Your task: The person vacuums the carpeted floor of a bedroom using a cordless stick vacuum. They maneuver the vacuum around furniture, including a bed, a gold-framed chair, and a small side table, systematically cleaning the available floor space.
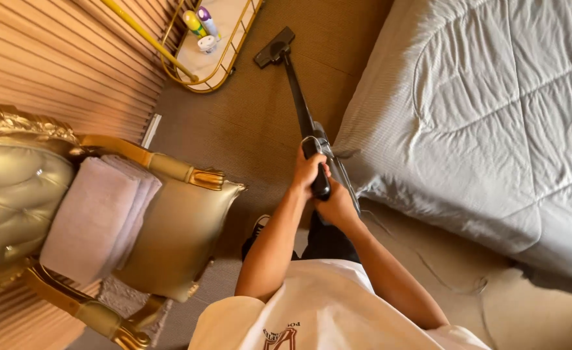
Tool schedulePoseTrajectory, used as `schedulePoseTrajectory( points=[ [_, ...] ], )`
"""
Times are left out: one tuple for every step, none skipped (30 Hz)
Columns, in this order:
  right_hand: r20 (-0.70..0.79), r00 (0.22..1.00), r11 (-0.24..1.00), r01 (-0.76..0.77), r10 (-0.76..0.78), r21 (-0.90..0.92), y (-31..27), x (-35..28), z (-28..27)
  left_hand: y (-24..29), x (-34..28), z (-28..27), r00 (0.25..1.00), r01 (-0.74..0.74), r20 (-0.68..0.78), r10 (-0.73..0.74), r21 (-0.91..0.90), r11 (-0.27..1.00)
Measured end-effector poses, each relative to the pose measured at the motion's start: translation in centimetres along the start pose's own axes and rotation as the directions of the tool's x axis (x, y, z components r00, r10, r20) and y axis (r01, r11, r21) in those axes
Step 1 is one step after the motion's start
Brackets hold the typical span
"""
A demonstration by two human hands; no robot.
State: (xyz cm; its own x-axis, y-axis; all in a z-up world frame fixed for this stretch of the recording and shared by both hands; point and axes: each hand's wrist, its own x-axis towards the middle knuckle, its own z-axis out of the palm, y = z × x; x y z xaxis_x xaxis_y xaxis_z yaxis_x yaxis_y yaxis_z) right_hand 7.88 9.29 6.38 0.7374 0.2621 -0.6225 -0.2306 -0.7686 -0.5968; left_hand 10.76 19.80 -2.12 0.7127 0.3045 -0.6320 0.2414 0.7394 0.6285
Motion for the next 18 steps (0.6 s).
schedulePoseTrajectory(
  points=[
    [-0.016, 1.000, 1.000, -0.010, 0.010, 0.016, -0.9, -1.6, 0.5, -0.3, -0.6, -0.7, 1.000, 0.008, 0.016, -0.009, 0.016, 1.000],
    [-0.051, 0.997, 0.998, -0.054, 0.056, 0.036, -1.7, -3.8, 1.5, -0.7, -1.7, -2.0, 0.999, 0.019, 0.049, -0.021, 0.046, 0.999],
    [-0.085, 0.991, 0.994, -0.098, 0.102, 0.057, -2.6, -5.9, 2.6, -1.1, -2.8, -3.4, 0.996, 0.029, 0.082, -0.035, 0.075, 0.997],
    [-0.107, 0.986, 0.990, -0.115, 0.124, 0.083, -2.4, -7.1, 4.6, -0.6, -4.2, -5.0, 0.993, 0.044, 0.107, -0.055, 0.099, 0.994],
    [-0.131, 0.977, 0.984, -0.162, 0.170, 0.069, -2.4, -8.2, 6.6, 0.0, -5.7, -6.5, 0.985, 0.057, 0.159, -0.074, 0.109, 0.992],
    [-0.143, 0.966, 0.976, -0.212, 0.216, 0.041, -2.2, -9.7, 8.5, 0.4, -7.5, -8.0, 0.976, 0.073, 0.197, -0.093, 0.106, 0.992],
    [-0.152, 0.959, 0.971, -0.232, 0.237, 0.054, -2.1, -11.2, 9.8, 0.5, -9.1, -8.9, 0.971, 0.091, 0.208, -0.115, 0.118, 0.989],
    [-0.170, 0.951, 0.965, -0.246, 0.258, 0.087, -2.2, -12.5, 11.4, 0.9, -10.5, -10.1, 0.957, 0.123, 0.247, -0.151, 0.125, 0.984],
    [-0.186, 0.942, 0.958, -0.260, 0.279, 0.121, -2.4, -13.9, 12.9, 1.4, -11.9, -11.2, 0.940, 0.155, 0.285, -0.188, 0.133, 0.979],
    [-0.197, 0.937, 0.955, -0.268, 0.289, 0.127, -3.5, -15.2, 13.8, 1.3, -12.5, -12.3, 0.935, 0.163, 0.296, -0.197, 0.137, 0.977],
    [-0.195, 0.934, 0.939, -0.254, 0.301, 0.234, -4.5, -16.5, 14.6, 1.2, -13.0, -13.4, 0.918, 0.169, 0.326, -0.225, 0.190, 0.967],
    [-0.189, 0.931, 0.911, -0.237, 0.312, 0.338, -5.5, -17.8, 15.3, 1.0, -13.7, -14.5, 0.901, 0.175, 0.352, -0.254, 0.241, 0.955],
    [-0.196, 0.926, 0.907, -0.244, 0.323, 0.343, -6.9, -18.8, 15.5, 1.4, -14.3, -14.9, 0.895, 0.183, 0.359, -0.264, 0.246, 0.952],
    [-0.192, 0.926, 0.885, -0.226, 0.325, 0.408, -8.2, -19.8, 15.5, 1.8, -14.9, -15.2, 0.898, 0.196, 0.338, -0.280, 0.262, 0.945],
    [-0.188, 0.926, 0.858, -0.206, 0.326, 0.471, -9.5, -20.6, 15.5, 2.2, -15.4, -15.4, 0.901, 0.209, 0.317, -0.295, 0.278, 0.937],
    [-0.195, 0.925, 0.859, -0.203, 0.326, 0.470, -10.9, -21.3, 14.9, 2.8, -16.1, -15.8, 0.899, 0.208, 0.323, -0.295, 0.277, 0.938],
    [-0.184, 0.931, 0.855, -0.196, 0.316, 0.481, -12.3, -21.8, 14.2, 3.5, -16.6, -16.1, 0.908, 0.220, 0.297, -0.294, 0.260, 0.940],
    [-0.169, 0.937, 0.850, -0.188, 0.306, 0.492, -13.9, -22.2, 13.5, 4.3, -17.1, -16.3, 0.918, 0.231, 0.267, -0.294, 0.244, 0.942]
  ],
)
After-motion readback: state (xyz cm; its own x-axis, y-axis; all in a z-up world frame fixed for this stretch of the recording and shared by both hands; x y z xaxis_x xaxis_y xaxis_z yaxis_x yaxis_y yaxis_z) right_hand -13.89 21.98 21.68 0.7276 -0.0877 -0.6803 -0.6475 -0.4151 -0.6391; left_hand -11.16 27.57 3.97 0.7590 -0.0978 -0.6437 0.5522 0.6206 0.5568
